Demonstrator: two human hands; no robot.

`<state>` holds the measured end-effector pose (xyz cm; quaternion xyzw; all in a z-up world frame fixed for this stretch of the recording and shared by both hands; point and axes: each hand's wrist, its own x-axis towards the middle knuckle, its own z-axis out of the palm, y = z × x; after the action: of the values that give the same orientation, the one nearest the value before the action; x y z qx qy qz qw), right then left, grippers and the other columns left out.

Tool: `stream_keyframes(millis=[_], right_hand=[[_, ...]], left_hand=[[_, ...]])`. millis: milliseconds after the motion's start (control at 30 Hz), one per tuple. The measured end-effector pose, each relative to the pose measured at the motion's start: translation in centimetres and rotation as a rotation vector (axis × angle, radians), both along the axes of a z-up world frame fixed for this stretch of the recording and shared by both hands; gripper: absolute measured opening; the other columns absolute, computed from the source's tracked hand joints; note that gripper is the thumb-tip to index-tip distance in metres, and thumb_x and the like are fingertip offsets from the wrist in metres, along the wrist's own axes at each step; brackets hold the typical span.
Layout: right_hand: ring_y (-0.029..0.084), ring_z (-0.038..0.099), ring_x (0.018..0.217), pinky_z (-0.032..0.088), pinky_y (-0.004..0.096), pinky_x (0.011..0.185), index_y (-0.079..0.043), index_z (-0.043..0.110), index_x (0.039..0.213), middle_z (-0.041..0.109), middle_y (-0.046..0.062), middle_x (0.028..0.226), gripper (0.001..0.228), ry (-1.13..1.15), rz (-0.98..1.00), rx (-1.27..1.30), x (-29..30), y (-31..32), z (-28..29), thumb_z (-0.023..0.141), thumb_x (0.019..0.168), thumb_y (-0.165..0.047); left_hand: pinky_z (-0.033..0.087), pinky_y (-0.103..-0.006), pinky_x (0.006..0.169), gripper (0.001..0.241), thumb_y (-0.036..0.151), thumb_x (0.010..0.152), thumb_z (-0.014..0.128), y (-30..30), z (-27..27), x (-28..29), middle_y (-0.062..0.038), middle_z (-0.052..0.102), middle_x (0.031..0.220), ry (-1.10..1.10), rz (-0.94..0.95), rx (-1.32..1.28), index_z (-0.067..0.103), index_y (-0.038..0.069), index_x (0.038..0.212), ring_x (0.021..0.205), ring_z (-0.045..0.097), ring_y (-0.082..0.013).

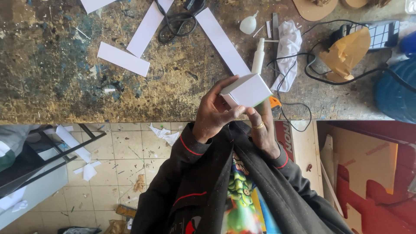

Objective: Assembling a small white box-like component by gluing plastic strips together on a workbench.

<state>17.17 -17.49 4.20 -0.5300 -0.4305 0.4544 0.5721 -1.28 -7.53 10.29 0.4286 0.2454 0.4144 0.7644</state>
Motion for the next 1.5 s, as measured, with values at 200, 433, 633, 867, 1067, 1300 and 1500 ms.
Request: stream_keyframes(millis=[200, 433, 633, 867, 1067, 1300, 1500], right_hand=[[0.046, 0.054, 0.148, 0.057, 0.073, 0.099, -0.002, 0.042, 0.172, 0.058, 0.032, 0.156, 0.081, -0.012, 0.055, -0.013, 1.0, -0.1, 2.5, 0.072, 0.107, -0.039], [0.041, 0.053, 0.147, 0.054, 0.069, 0.105, -0.002, 0.042, 0.170, 0.058, 0.031, 0.153, 0.090, 0.035, -0.002, 0.041, 0.7, 0.0, 1.7, 0.081, 0.100, -0.041], [0.041, 0.057, 0.148, 0.055, 0.070, 0.112, -0.005, 0.039, 0.172, 0.058, 0.024, 0.154, 0.096, 0.318, -0.093, 0.088, -0.6, 1.5, 5.6, 0.081, 0.097, -0.046], [0.041, 0.062, 0.146, 0.054, 0.059, 0.129, 0.002, 0.038, 0.171, 0.062, 0.025, 0.157, 0.092, 0.572, -0.119, 0.051, -0.8, 1.1, 10.6, 0.086, 0.100, -0.030], [0.037, 0.061, 0.149, 0.053, 0.053, 0.131, 0.002, 0.041, 0.167, 0.061, 0.024, 0.159, 0.085, 0.500, -0.148, -0.007, -0.8, 0.6, 11.7, 0.084, 0.099, -0.027], [0.036, 0.054, 0.151, 0.051, 0.056, 0.131, -0.004, 0.029, 0.175, 0.051, 0.022, 0.165, 0.083, 0.463, -0.142, -0.074, -0.3, -0.2, 12.3, 0.069, 0.107, -0.028], [0.028, 0.049, 0.150, 0.043, 0.046, 0.133, -0.003, 0.028, 0.176, 0.050, 0.017, 0.164, 0.084, 0.246, -0.049, -0.062, -0.1, -1.1, 13.1, 0.068, 0.110, -0.037]], left_hand=[[0.064, -0.0570, 0.113, 0.087, 0.016, 0.096, 0.093, 0.5, 3.0, -0.2, -0.025, 0.057, 0.156, 0.065, 0.011, 0.106, 0.050, 0.005, 0.171, 0.145, 0.061, -0.0377], [0.059, -0.0562, 0.121, 0.084, 0.020, 0.103, 0.088, 0.2, 5.2, -0.1, -0.022, 0.050, 0.165, 0.066, -0.041, 0.110, 0.046, 0.010, 0.175, 0.151, 0.056, -0.0359], [0.052, -0.0641, 0.125, 0.080, 0.028, 0.114, 0.079, 0.3, 7.8, 0.5, -0.024, 0.042, 0.166, 0.157, -0.091, 0.250, 0.037, 0.007, 0.179, 0.157, 0.048, -0.0435], [0.068, -0.0378, 0.117, 0.072, 0.033, 0.108, 0.079, 0.3, 11.6, 1.6, -0.015, 0.054, 0.166, 0.428, -0.028, 0.385, 0.046, 0.007, 0.166, 0.155, 0.061, -0.0296], [0.065, -0.0353, 0.117, 0.070, 0.030, 0.101, 0.085, 0.5, 11.8, 2.0, -0.014, 0.062, 0.161, 0.452, -0.024, 0.307, 0.054, 0.009, 0.160, 0.146, 0.067, -0.0254], [0.070, -0.0372, 0.110, 0.079, 0.024, 0.090, 0.091, 1.5, 11.9, 2.2, -0.017, 0.068, 0.147, 0.121, -0.152, -0.234, 0.057, 0.006, 0.158, 0.131, 0.072, -0.0290], [0.067, -0.0346, 0.111, 0.076, 0.018, 0.093, 0.088, 1.3, 13.6, 1.1, -0.014, 0.070, 0.144, 0.104, -0.161, -0.231, 0.055, 0.005, 0.161, 0.128, 0.072, -0.0239]])
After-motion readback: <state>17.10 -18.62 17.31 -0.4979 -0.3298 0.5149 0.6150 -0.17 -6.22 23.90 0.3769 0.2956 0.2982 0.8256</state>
